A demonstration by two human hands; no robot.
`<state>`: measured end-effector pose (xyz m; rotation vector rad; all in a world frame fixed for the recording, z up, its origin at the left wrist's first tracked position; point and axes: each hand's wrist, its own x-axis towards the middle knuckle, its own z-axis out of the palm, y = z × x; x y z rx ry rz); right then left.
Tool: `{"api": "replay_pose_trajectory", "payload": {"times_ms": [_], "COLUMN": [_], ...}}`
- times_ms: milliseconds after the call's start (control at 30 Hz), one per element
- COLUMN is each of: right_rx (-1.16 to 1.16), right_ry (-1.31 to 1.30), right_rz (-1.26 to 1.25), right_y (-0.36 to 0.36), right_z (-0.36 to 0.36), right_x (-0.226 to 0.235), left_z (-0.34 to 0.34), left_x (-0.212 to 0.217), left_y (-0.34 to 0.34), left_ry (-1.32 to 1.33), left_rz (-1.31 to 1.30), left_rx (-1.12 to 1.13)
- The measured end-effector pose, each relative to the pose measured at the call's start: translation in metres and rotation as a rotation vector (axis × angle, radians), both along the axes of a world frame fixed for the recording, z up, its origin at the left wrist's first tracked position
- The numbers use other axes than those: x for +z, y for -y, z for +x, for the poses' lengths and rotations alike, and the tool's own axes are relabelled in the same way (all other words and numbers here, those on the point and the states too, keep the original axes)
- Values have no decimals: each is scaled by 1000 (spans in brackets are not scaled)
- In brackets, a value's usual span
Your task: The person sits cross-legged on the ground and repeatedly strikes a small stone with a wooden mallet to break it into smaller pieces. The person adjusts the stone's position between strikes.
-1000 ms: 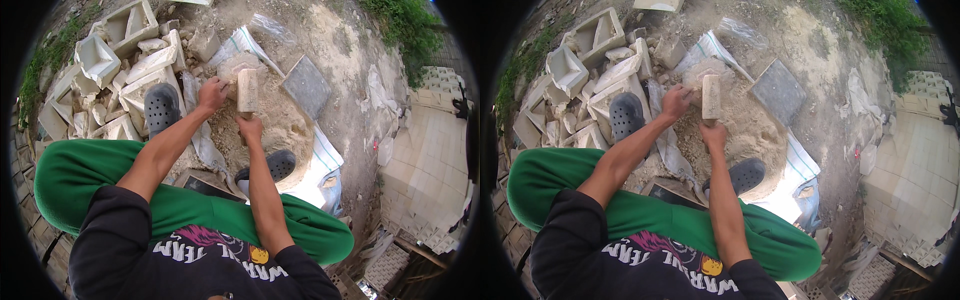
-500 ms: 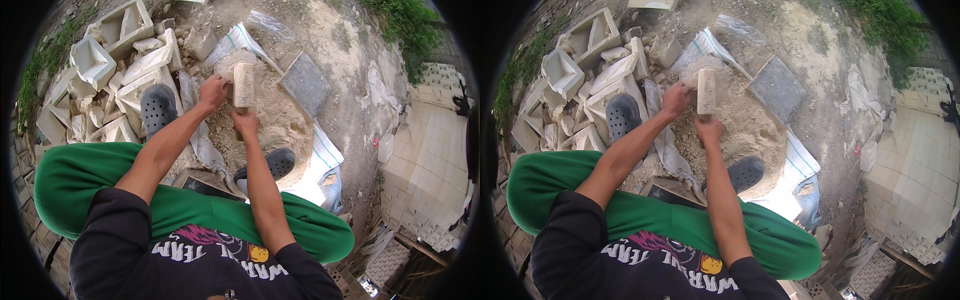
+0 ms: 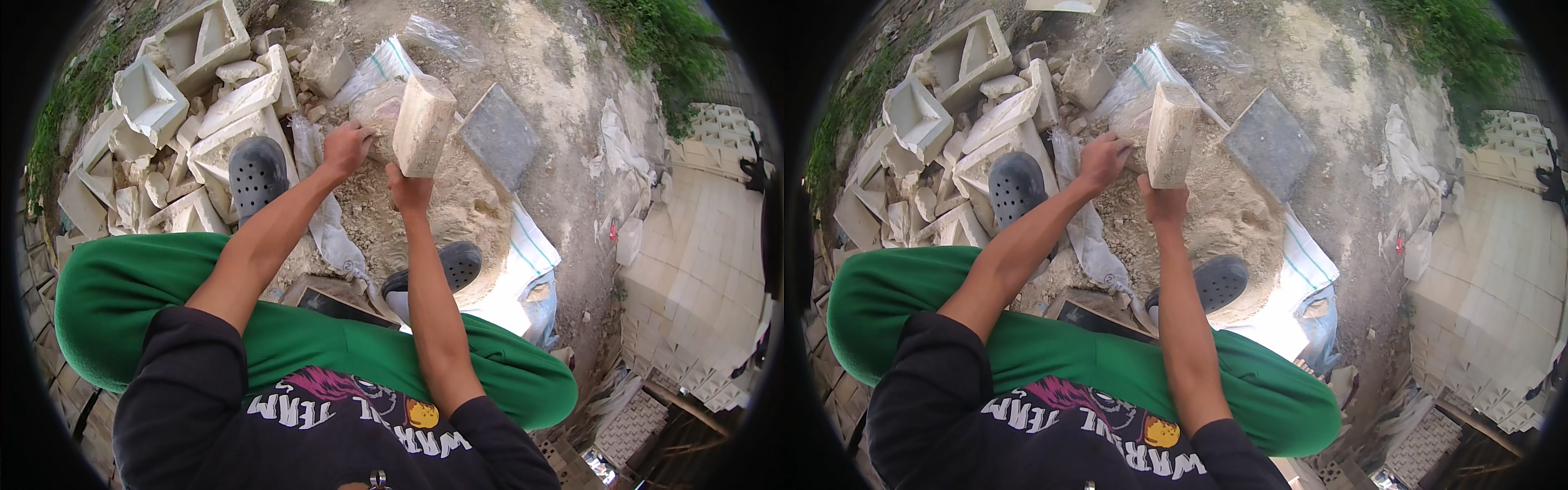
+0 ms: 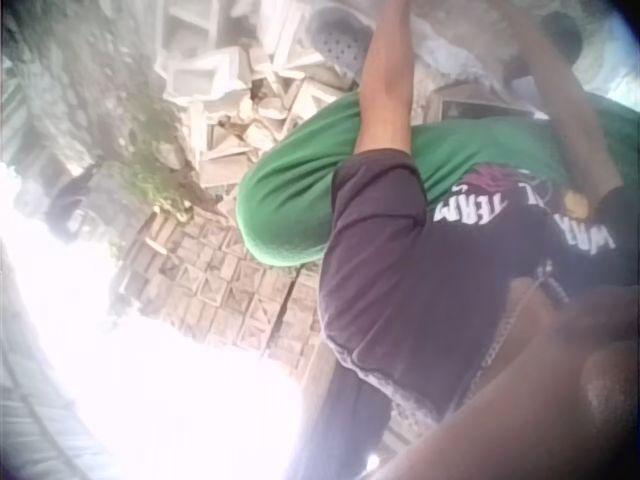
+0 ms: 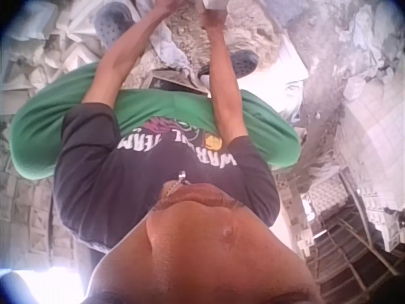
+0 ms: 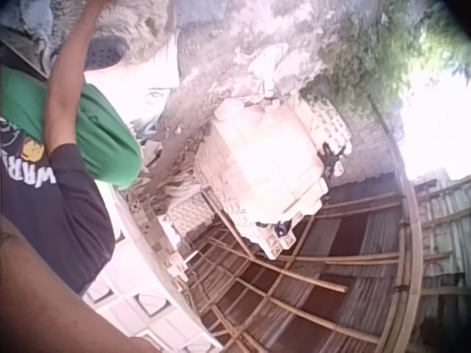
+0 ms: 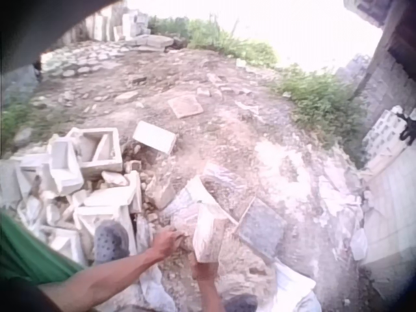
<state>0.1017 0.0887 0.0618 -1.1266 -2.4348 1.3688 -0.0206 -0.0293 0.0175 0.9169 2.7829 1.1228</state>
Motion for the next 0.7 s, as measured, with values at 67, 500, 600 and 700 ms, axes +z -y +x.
{"api": "replay_pose_trajectory", "payload": {"times_ms": [67,500,600,700], "right_rx": [1,-167,-171,-159], "right_ry": [406,276,279,279], "right_rz": [-85,-320,-316,-348], "right_y": [7,-5,-3,-2], "right_z": [9,23,27,28], "right_x": [-5,24,17,15], "left_z": [-2,-2,-1,0], "left_x": [1,6,0,-3], "left_y": [2,24,21,12], "left_ry": [-8,157,184,246], "left_rz": [-15,47,124,183], "left_rx": [-10,14,-2,17]}}
